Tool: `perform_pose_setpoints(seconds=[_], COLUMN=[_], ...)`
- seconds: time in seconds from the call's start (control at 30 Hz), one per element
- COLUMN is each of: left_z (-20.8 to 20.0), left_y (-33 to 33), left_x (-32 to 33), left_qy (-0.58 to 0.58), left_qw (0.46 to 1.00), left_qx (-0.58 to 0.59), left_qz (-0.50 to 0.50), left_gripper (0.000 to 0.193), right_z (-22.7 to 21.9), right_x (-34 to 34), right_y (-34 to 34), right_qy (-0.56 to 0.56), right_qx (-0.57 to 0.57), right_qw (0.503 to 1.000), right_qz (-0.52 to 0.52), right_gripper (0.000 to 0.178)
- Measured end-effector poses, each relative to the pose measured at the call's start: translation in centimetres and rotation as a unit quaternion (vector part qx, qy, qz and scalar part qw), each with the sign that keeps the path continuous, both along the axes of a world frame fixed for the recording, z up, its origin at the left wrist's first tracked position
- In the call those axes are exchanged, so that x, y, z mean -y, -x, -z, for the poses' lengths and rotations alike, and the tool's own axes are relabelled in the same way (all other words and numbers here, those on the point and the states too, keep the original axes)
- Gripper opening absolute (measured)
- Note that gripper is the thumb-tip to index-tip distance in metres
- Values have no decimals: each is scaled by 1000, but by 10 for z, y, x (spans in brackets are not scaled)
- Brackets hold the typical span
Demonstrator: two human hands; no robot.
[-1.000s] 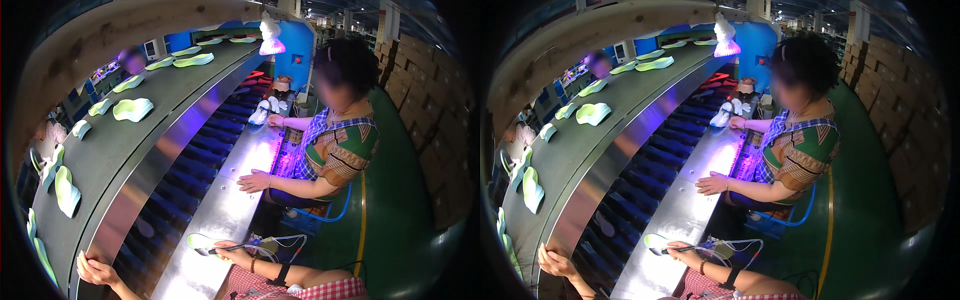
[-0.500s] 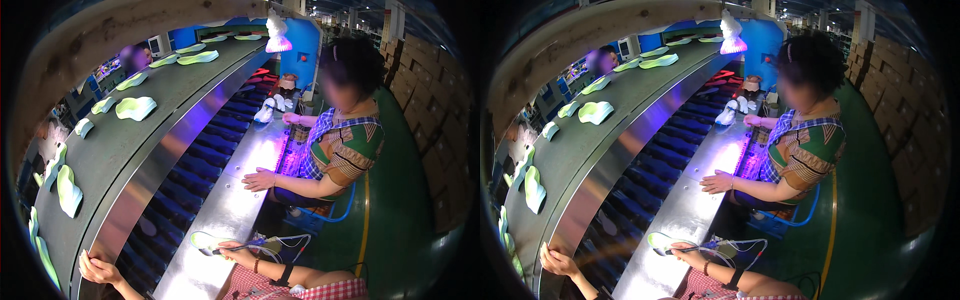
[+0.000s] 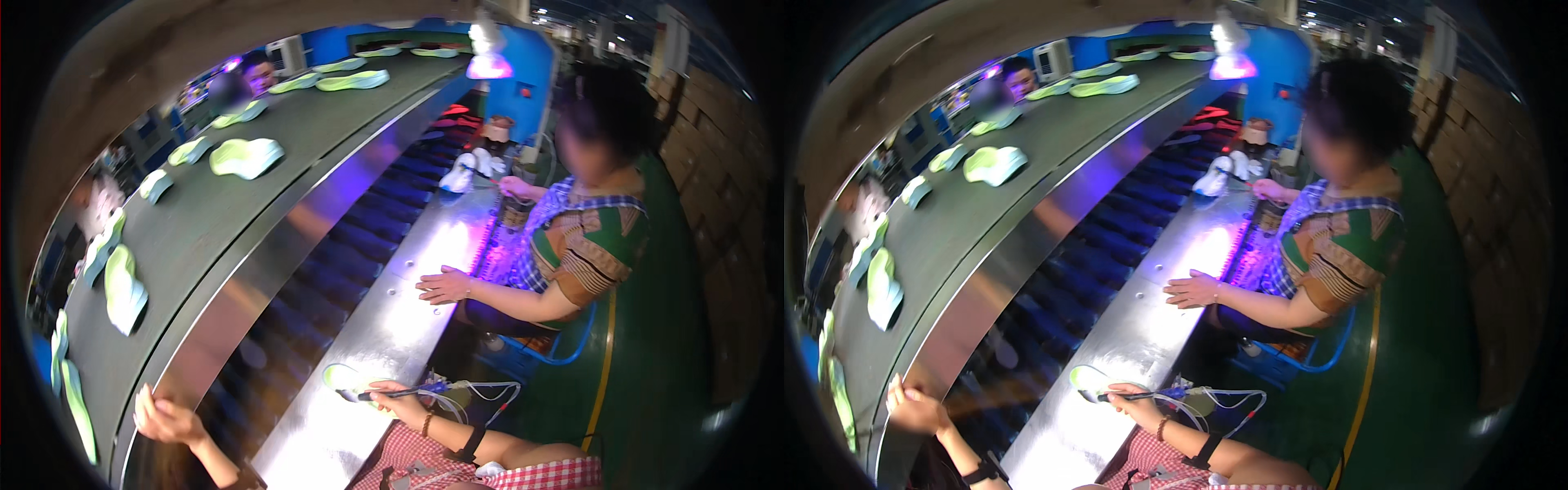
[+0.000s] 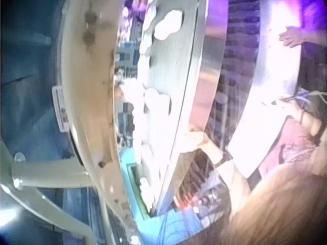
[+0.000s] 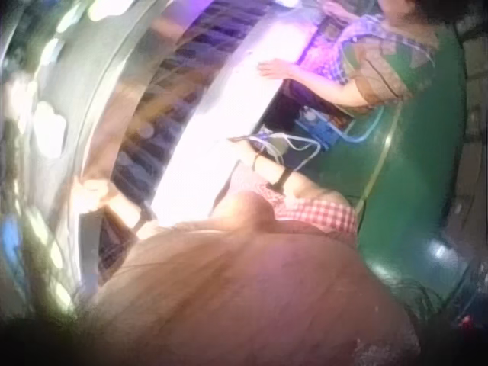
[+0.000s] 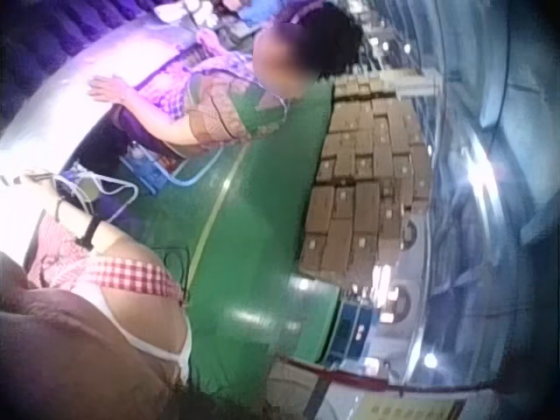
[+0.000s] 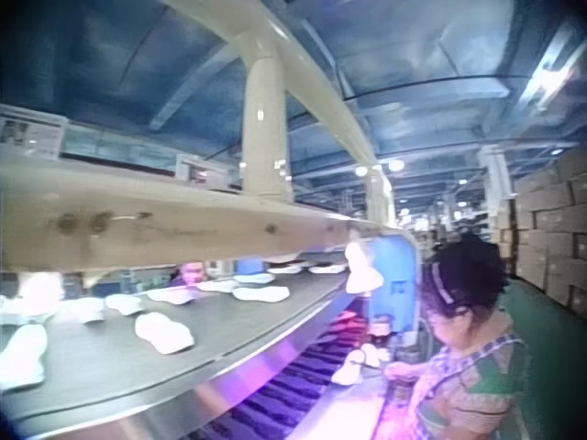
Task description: Applying a liquid substance (likely adhesive or primer) to the interior of shoe soles using a brush and placing them on a conveyor.
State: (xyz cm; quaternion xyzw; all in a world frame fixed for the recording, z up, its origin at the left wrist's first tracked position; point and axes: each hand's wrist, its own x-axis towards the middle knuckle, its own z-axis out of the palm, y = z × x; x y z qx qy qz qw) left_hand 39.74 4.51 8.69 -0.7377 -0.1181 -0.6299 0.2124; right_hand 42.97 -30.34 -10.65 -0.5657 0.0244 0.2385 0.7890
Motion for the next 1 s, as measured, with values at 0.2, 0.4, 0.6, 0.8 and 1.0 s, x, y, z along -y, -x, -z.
perform_pose_setpoints(seconds=[0.2,0.4,0.6,0.8,1.0], left_z=[-5,-6,-2,-1,2], left_y=[-18,-16,-16,-18,-19], left_x=[13,12,13,14,14], left_qy=[35,18,21,21,26], left_qw=[998,999,999,998,998], left_qx=[23,27,36,40,43], left_qz=[49,31,31,41,44], left_gripper=[24,22,23,22,22], right_z=[-11,-8,-3,-3,1], right_x=[1,0,0,3,2], right_y=[4,8,8,9,10], right_qy=[18,3,3,-1,8], right_qx=[-17,-30,-29,-24,-22], right_qw=[998,997,997,997,997], right_qz=[50,64,72,70,74], right_gripper=[31,28,27,28,27])
